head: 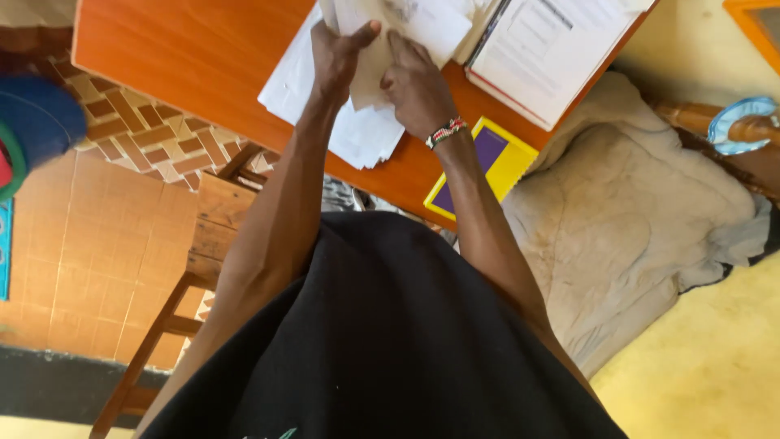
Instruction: Sorting and organizing a stack of official-looking documents on a desk.
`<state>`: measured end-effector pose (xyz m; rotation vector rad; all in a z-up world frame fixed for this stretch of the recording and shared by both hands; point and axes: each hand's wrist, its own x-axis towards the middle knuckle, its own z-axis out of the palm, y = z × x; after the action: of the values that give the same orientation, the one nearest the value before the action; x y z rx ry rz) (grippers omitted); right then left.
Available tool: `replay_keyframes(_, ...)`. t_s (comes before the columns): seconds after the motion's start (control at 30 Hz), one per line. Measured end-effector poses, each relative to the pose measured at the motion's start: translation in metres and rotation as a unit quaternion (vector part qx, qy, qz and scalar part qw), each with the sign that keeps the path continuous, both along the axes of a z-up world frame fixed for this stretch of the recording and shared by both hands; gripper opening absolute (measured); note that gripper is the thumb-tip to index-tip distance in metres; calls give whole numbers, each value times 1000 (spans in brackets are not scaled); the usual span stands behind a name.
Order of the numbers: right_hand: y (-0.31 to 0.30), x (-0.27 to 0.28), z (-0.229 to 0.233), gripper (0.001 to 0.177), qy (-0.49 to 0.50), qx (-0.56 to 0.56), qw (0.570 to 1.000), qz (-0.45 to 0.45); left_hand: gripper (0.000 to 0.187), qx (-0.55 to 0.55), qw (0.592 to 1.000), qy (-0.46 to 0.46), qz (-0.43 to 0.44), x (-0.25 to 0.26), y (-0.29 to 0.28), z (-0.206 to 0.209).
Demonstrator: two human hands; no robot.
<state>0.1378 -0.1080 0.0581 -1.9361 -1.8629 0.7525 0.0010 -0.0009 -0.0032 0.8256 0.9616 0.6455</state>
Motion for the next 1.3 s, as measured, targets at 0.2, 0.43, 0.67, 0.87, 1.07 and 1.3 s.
replay_keyframes(0.2, 1, 45, -26, 31, -59, 21, 957, -282, 54, -91, 990, -73, 80, -7, -2, -24)
replay_keyframes(0.43, 19, 87, -19, 39, -199, 111, 954, -196, 56, -151, 981, -35, 115, -4, -7, -30)
replay_keyframes(0.67, 25, 100, -28, 13, -94, -7, 976, -194, 57, -54, 994, 5, 91, 0, -3, -36)
replay_keyframes(0.87, 23, 52, 36, 21, -116, 22, 982, -147, 53, -23, 996, -14, 89, 7, 0, -32)
replay_keyframes(1.07, 9, 25, 12, 21, 49, -11, 995, -85, 51, -49, 993, -15, 107, 16, 1, -8)
replay_keyframes(1.3, 4, 35, -19, 15, 53, 11, 997, -48, 53, 22, 997, 29, 65, 12, 0, -36)
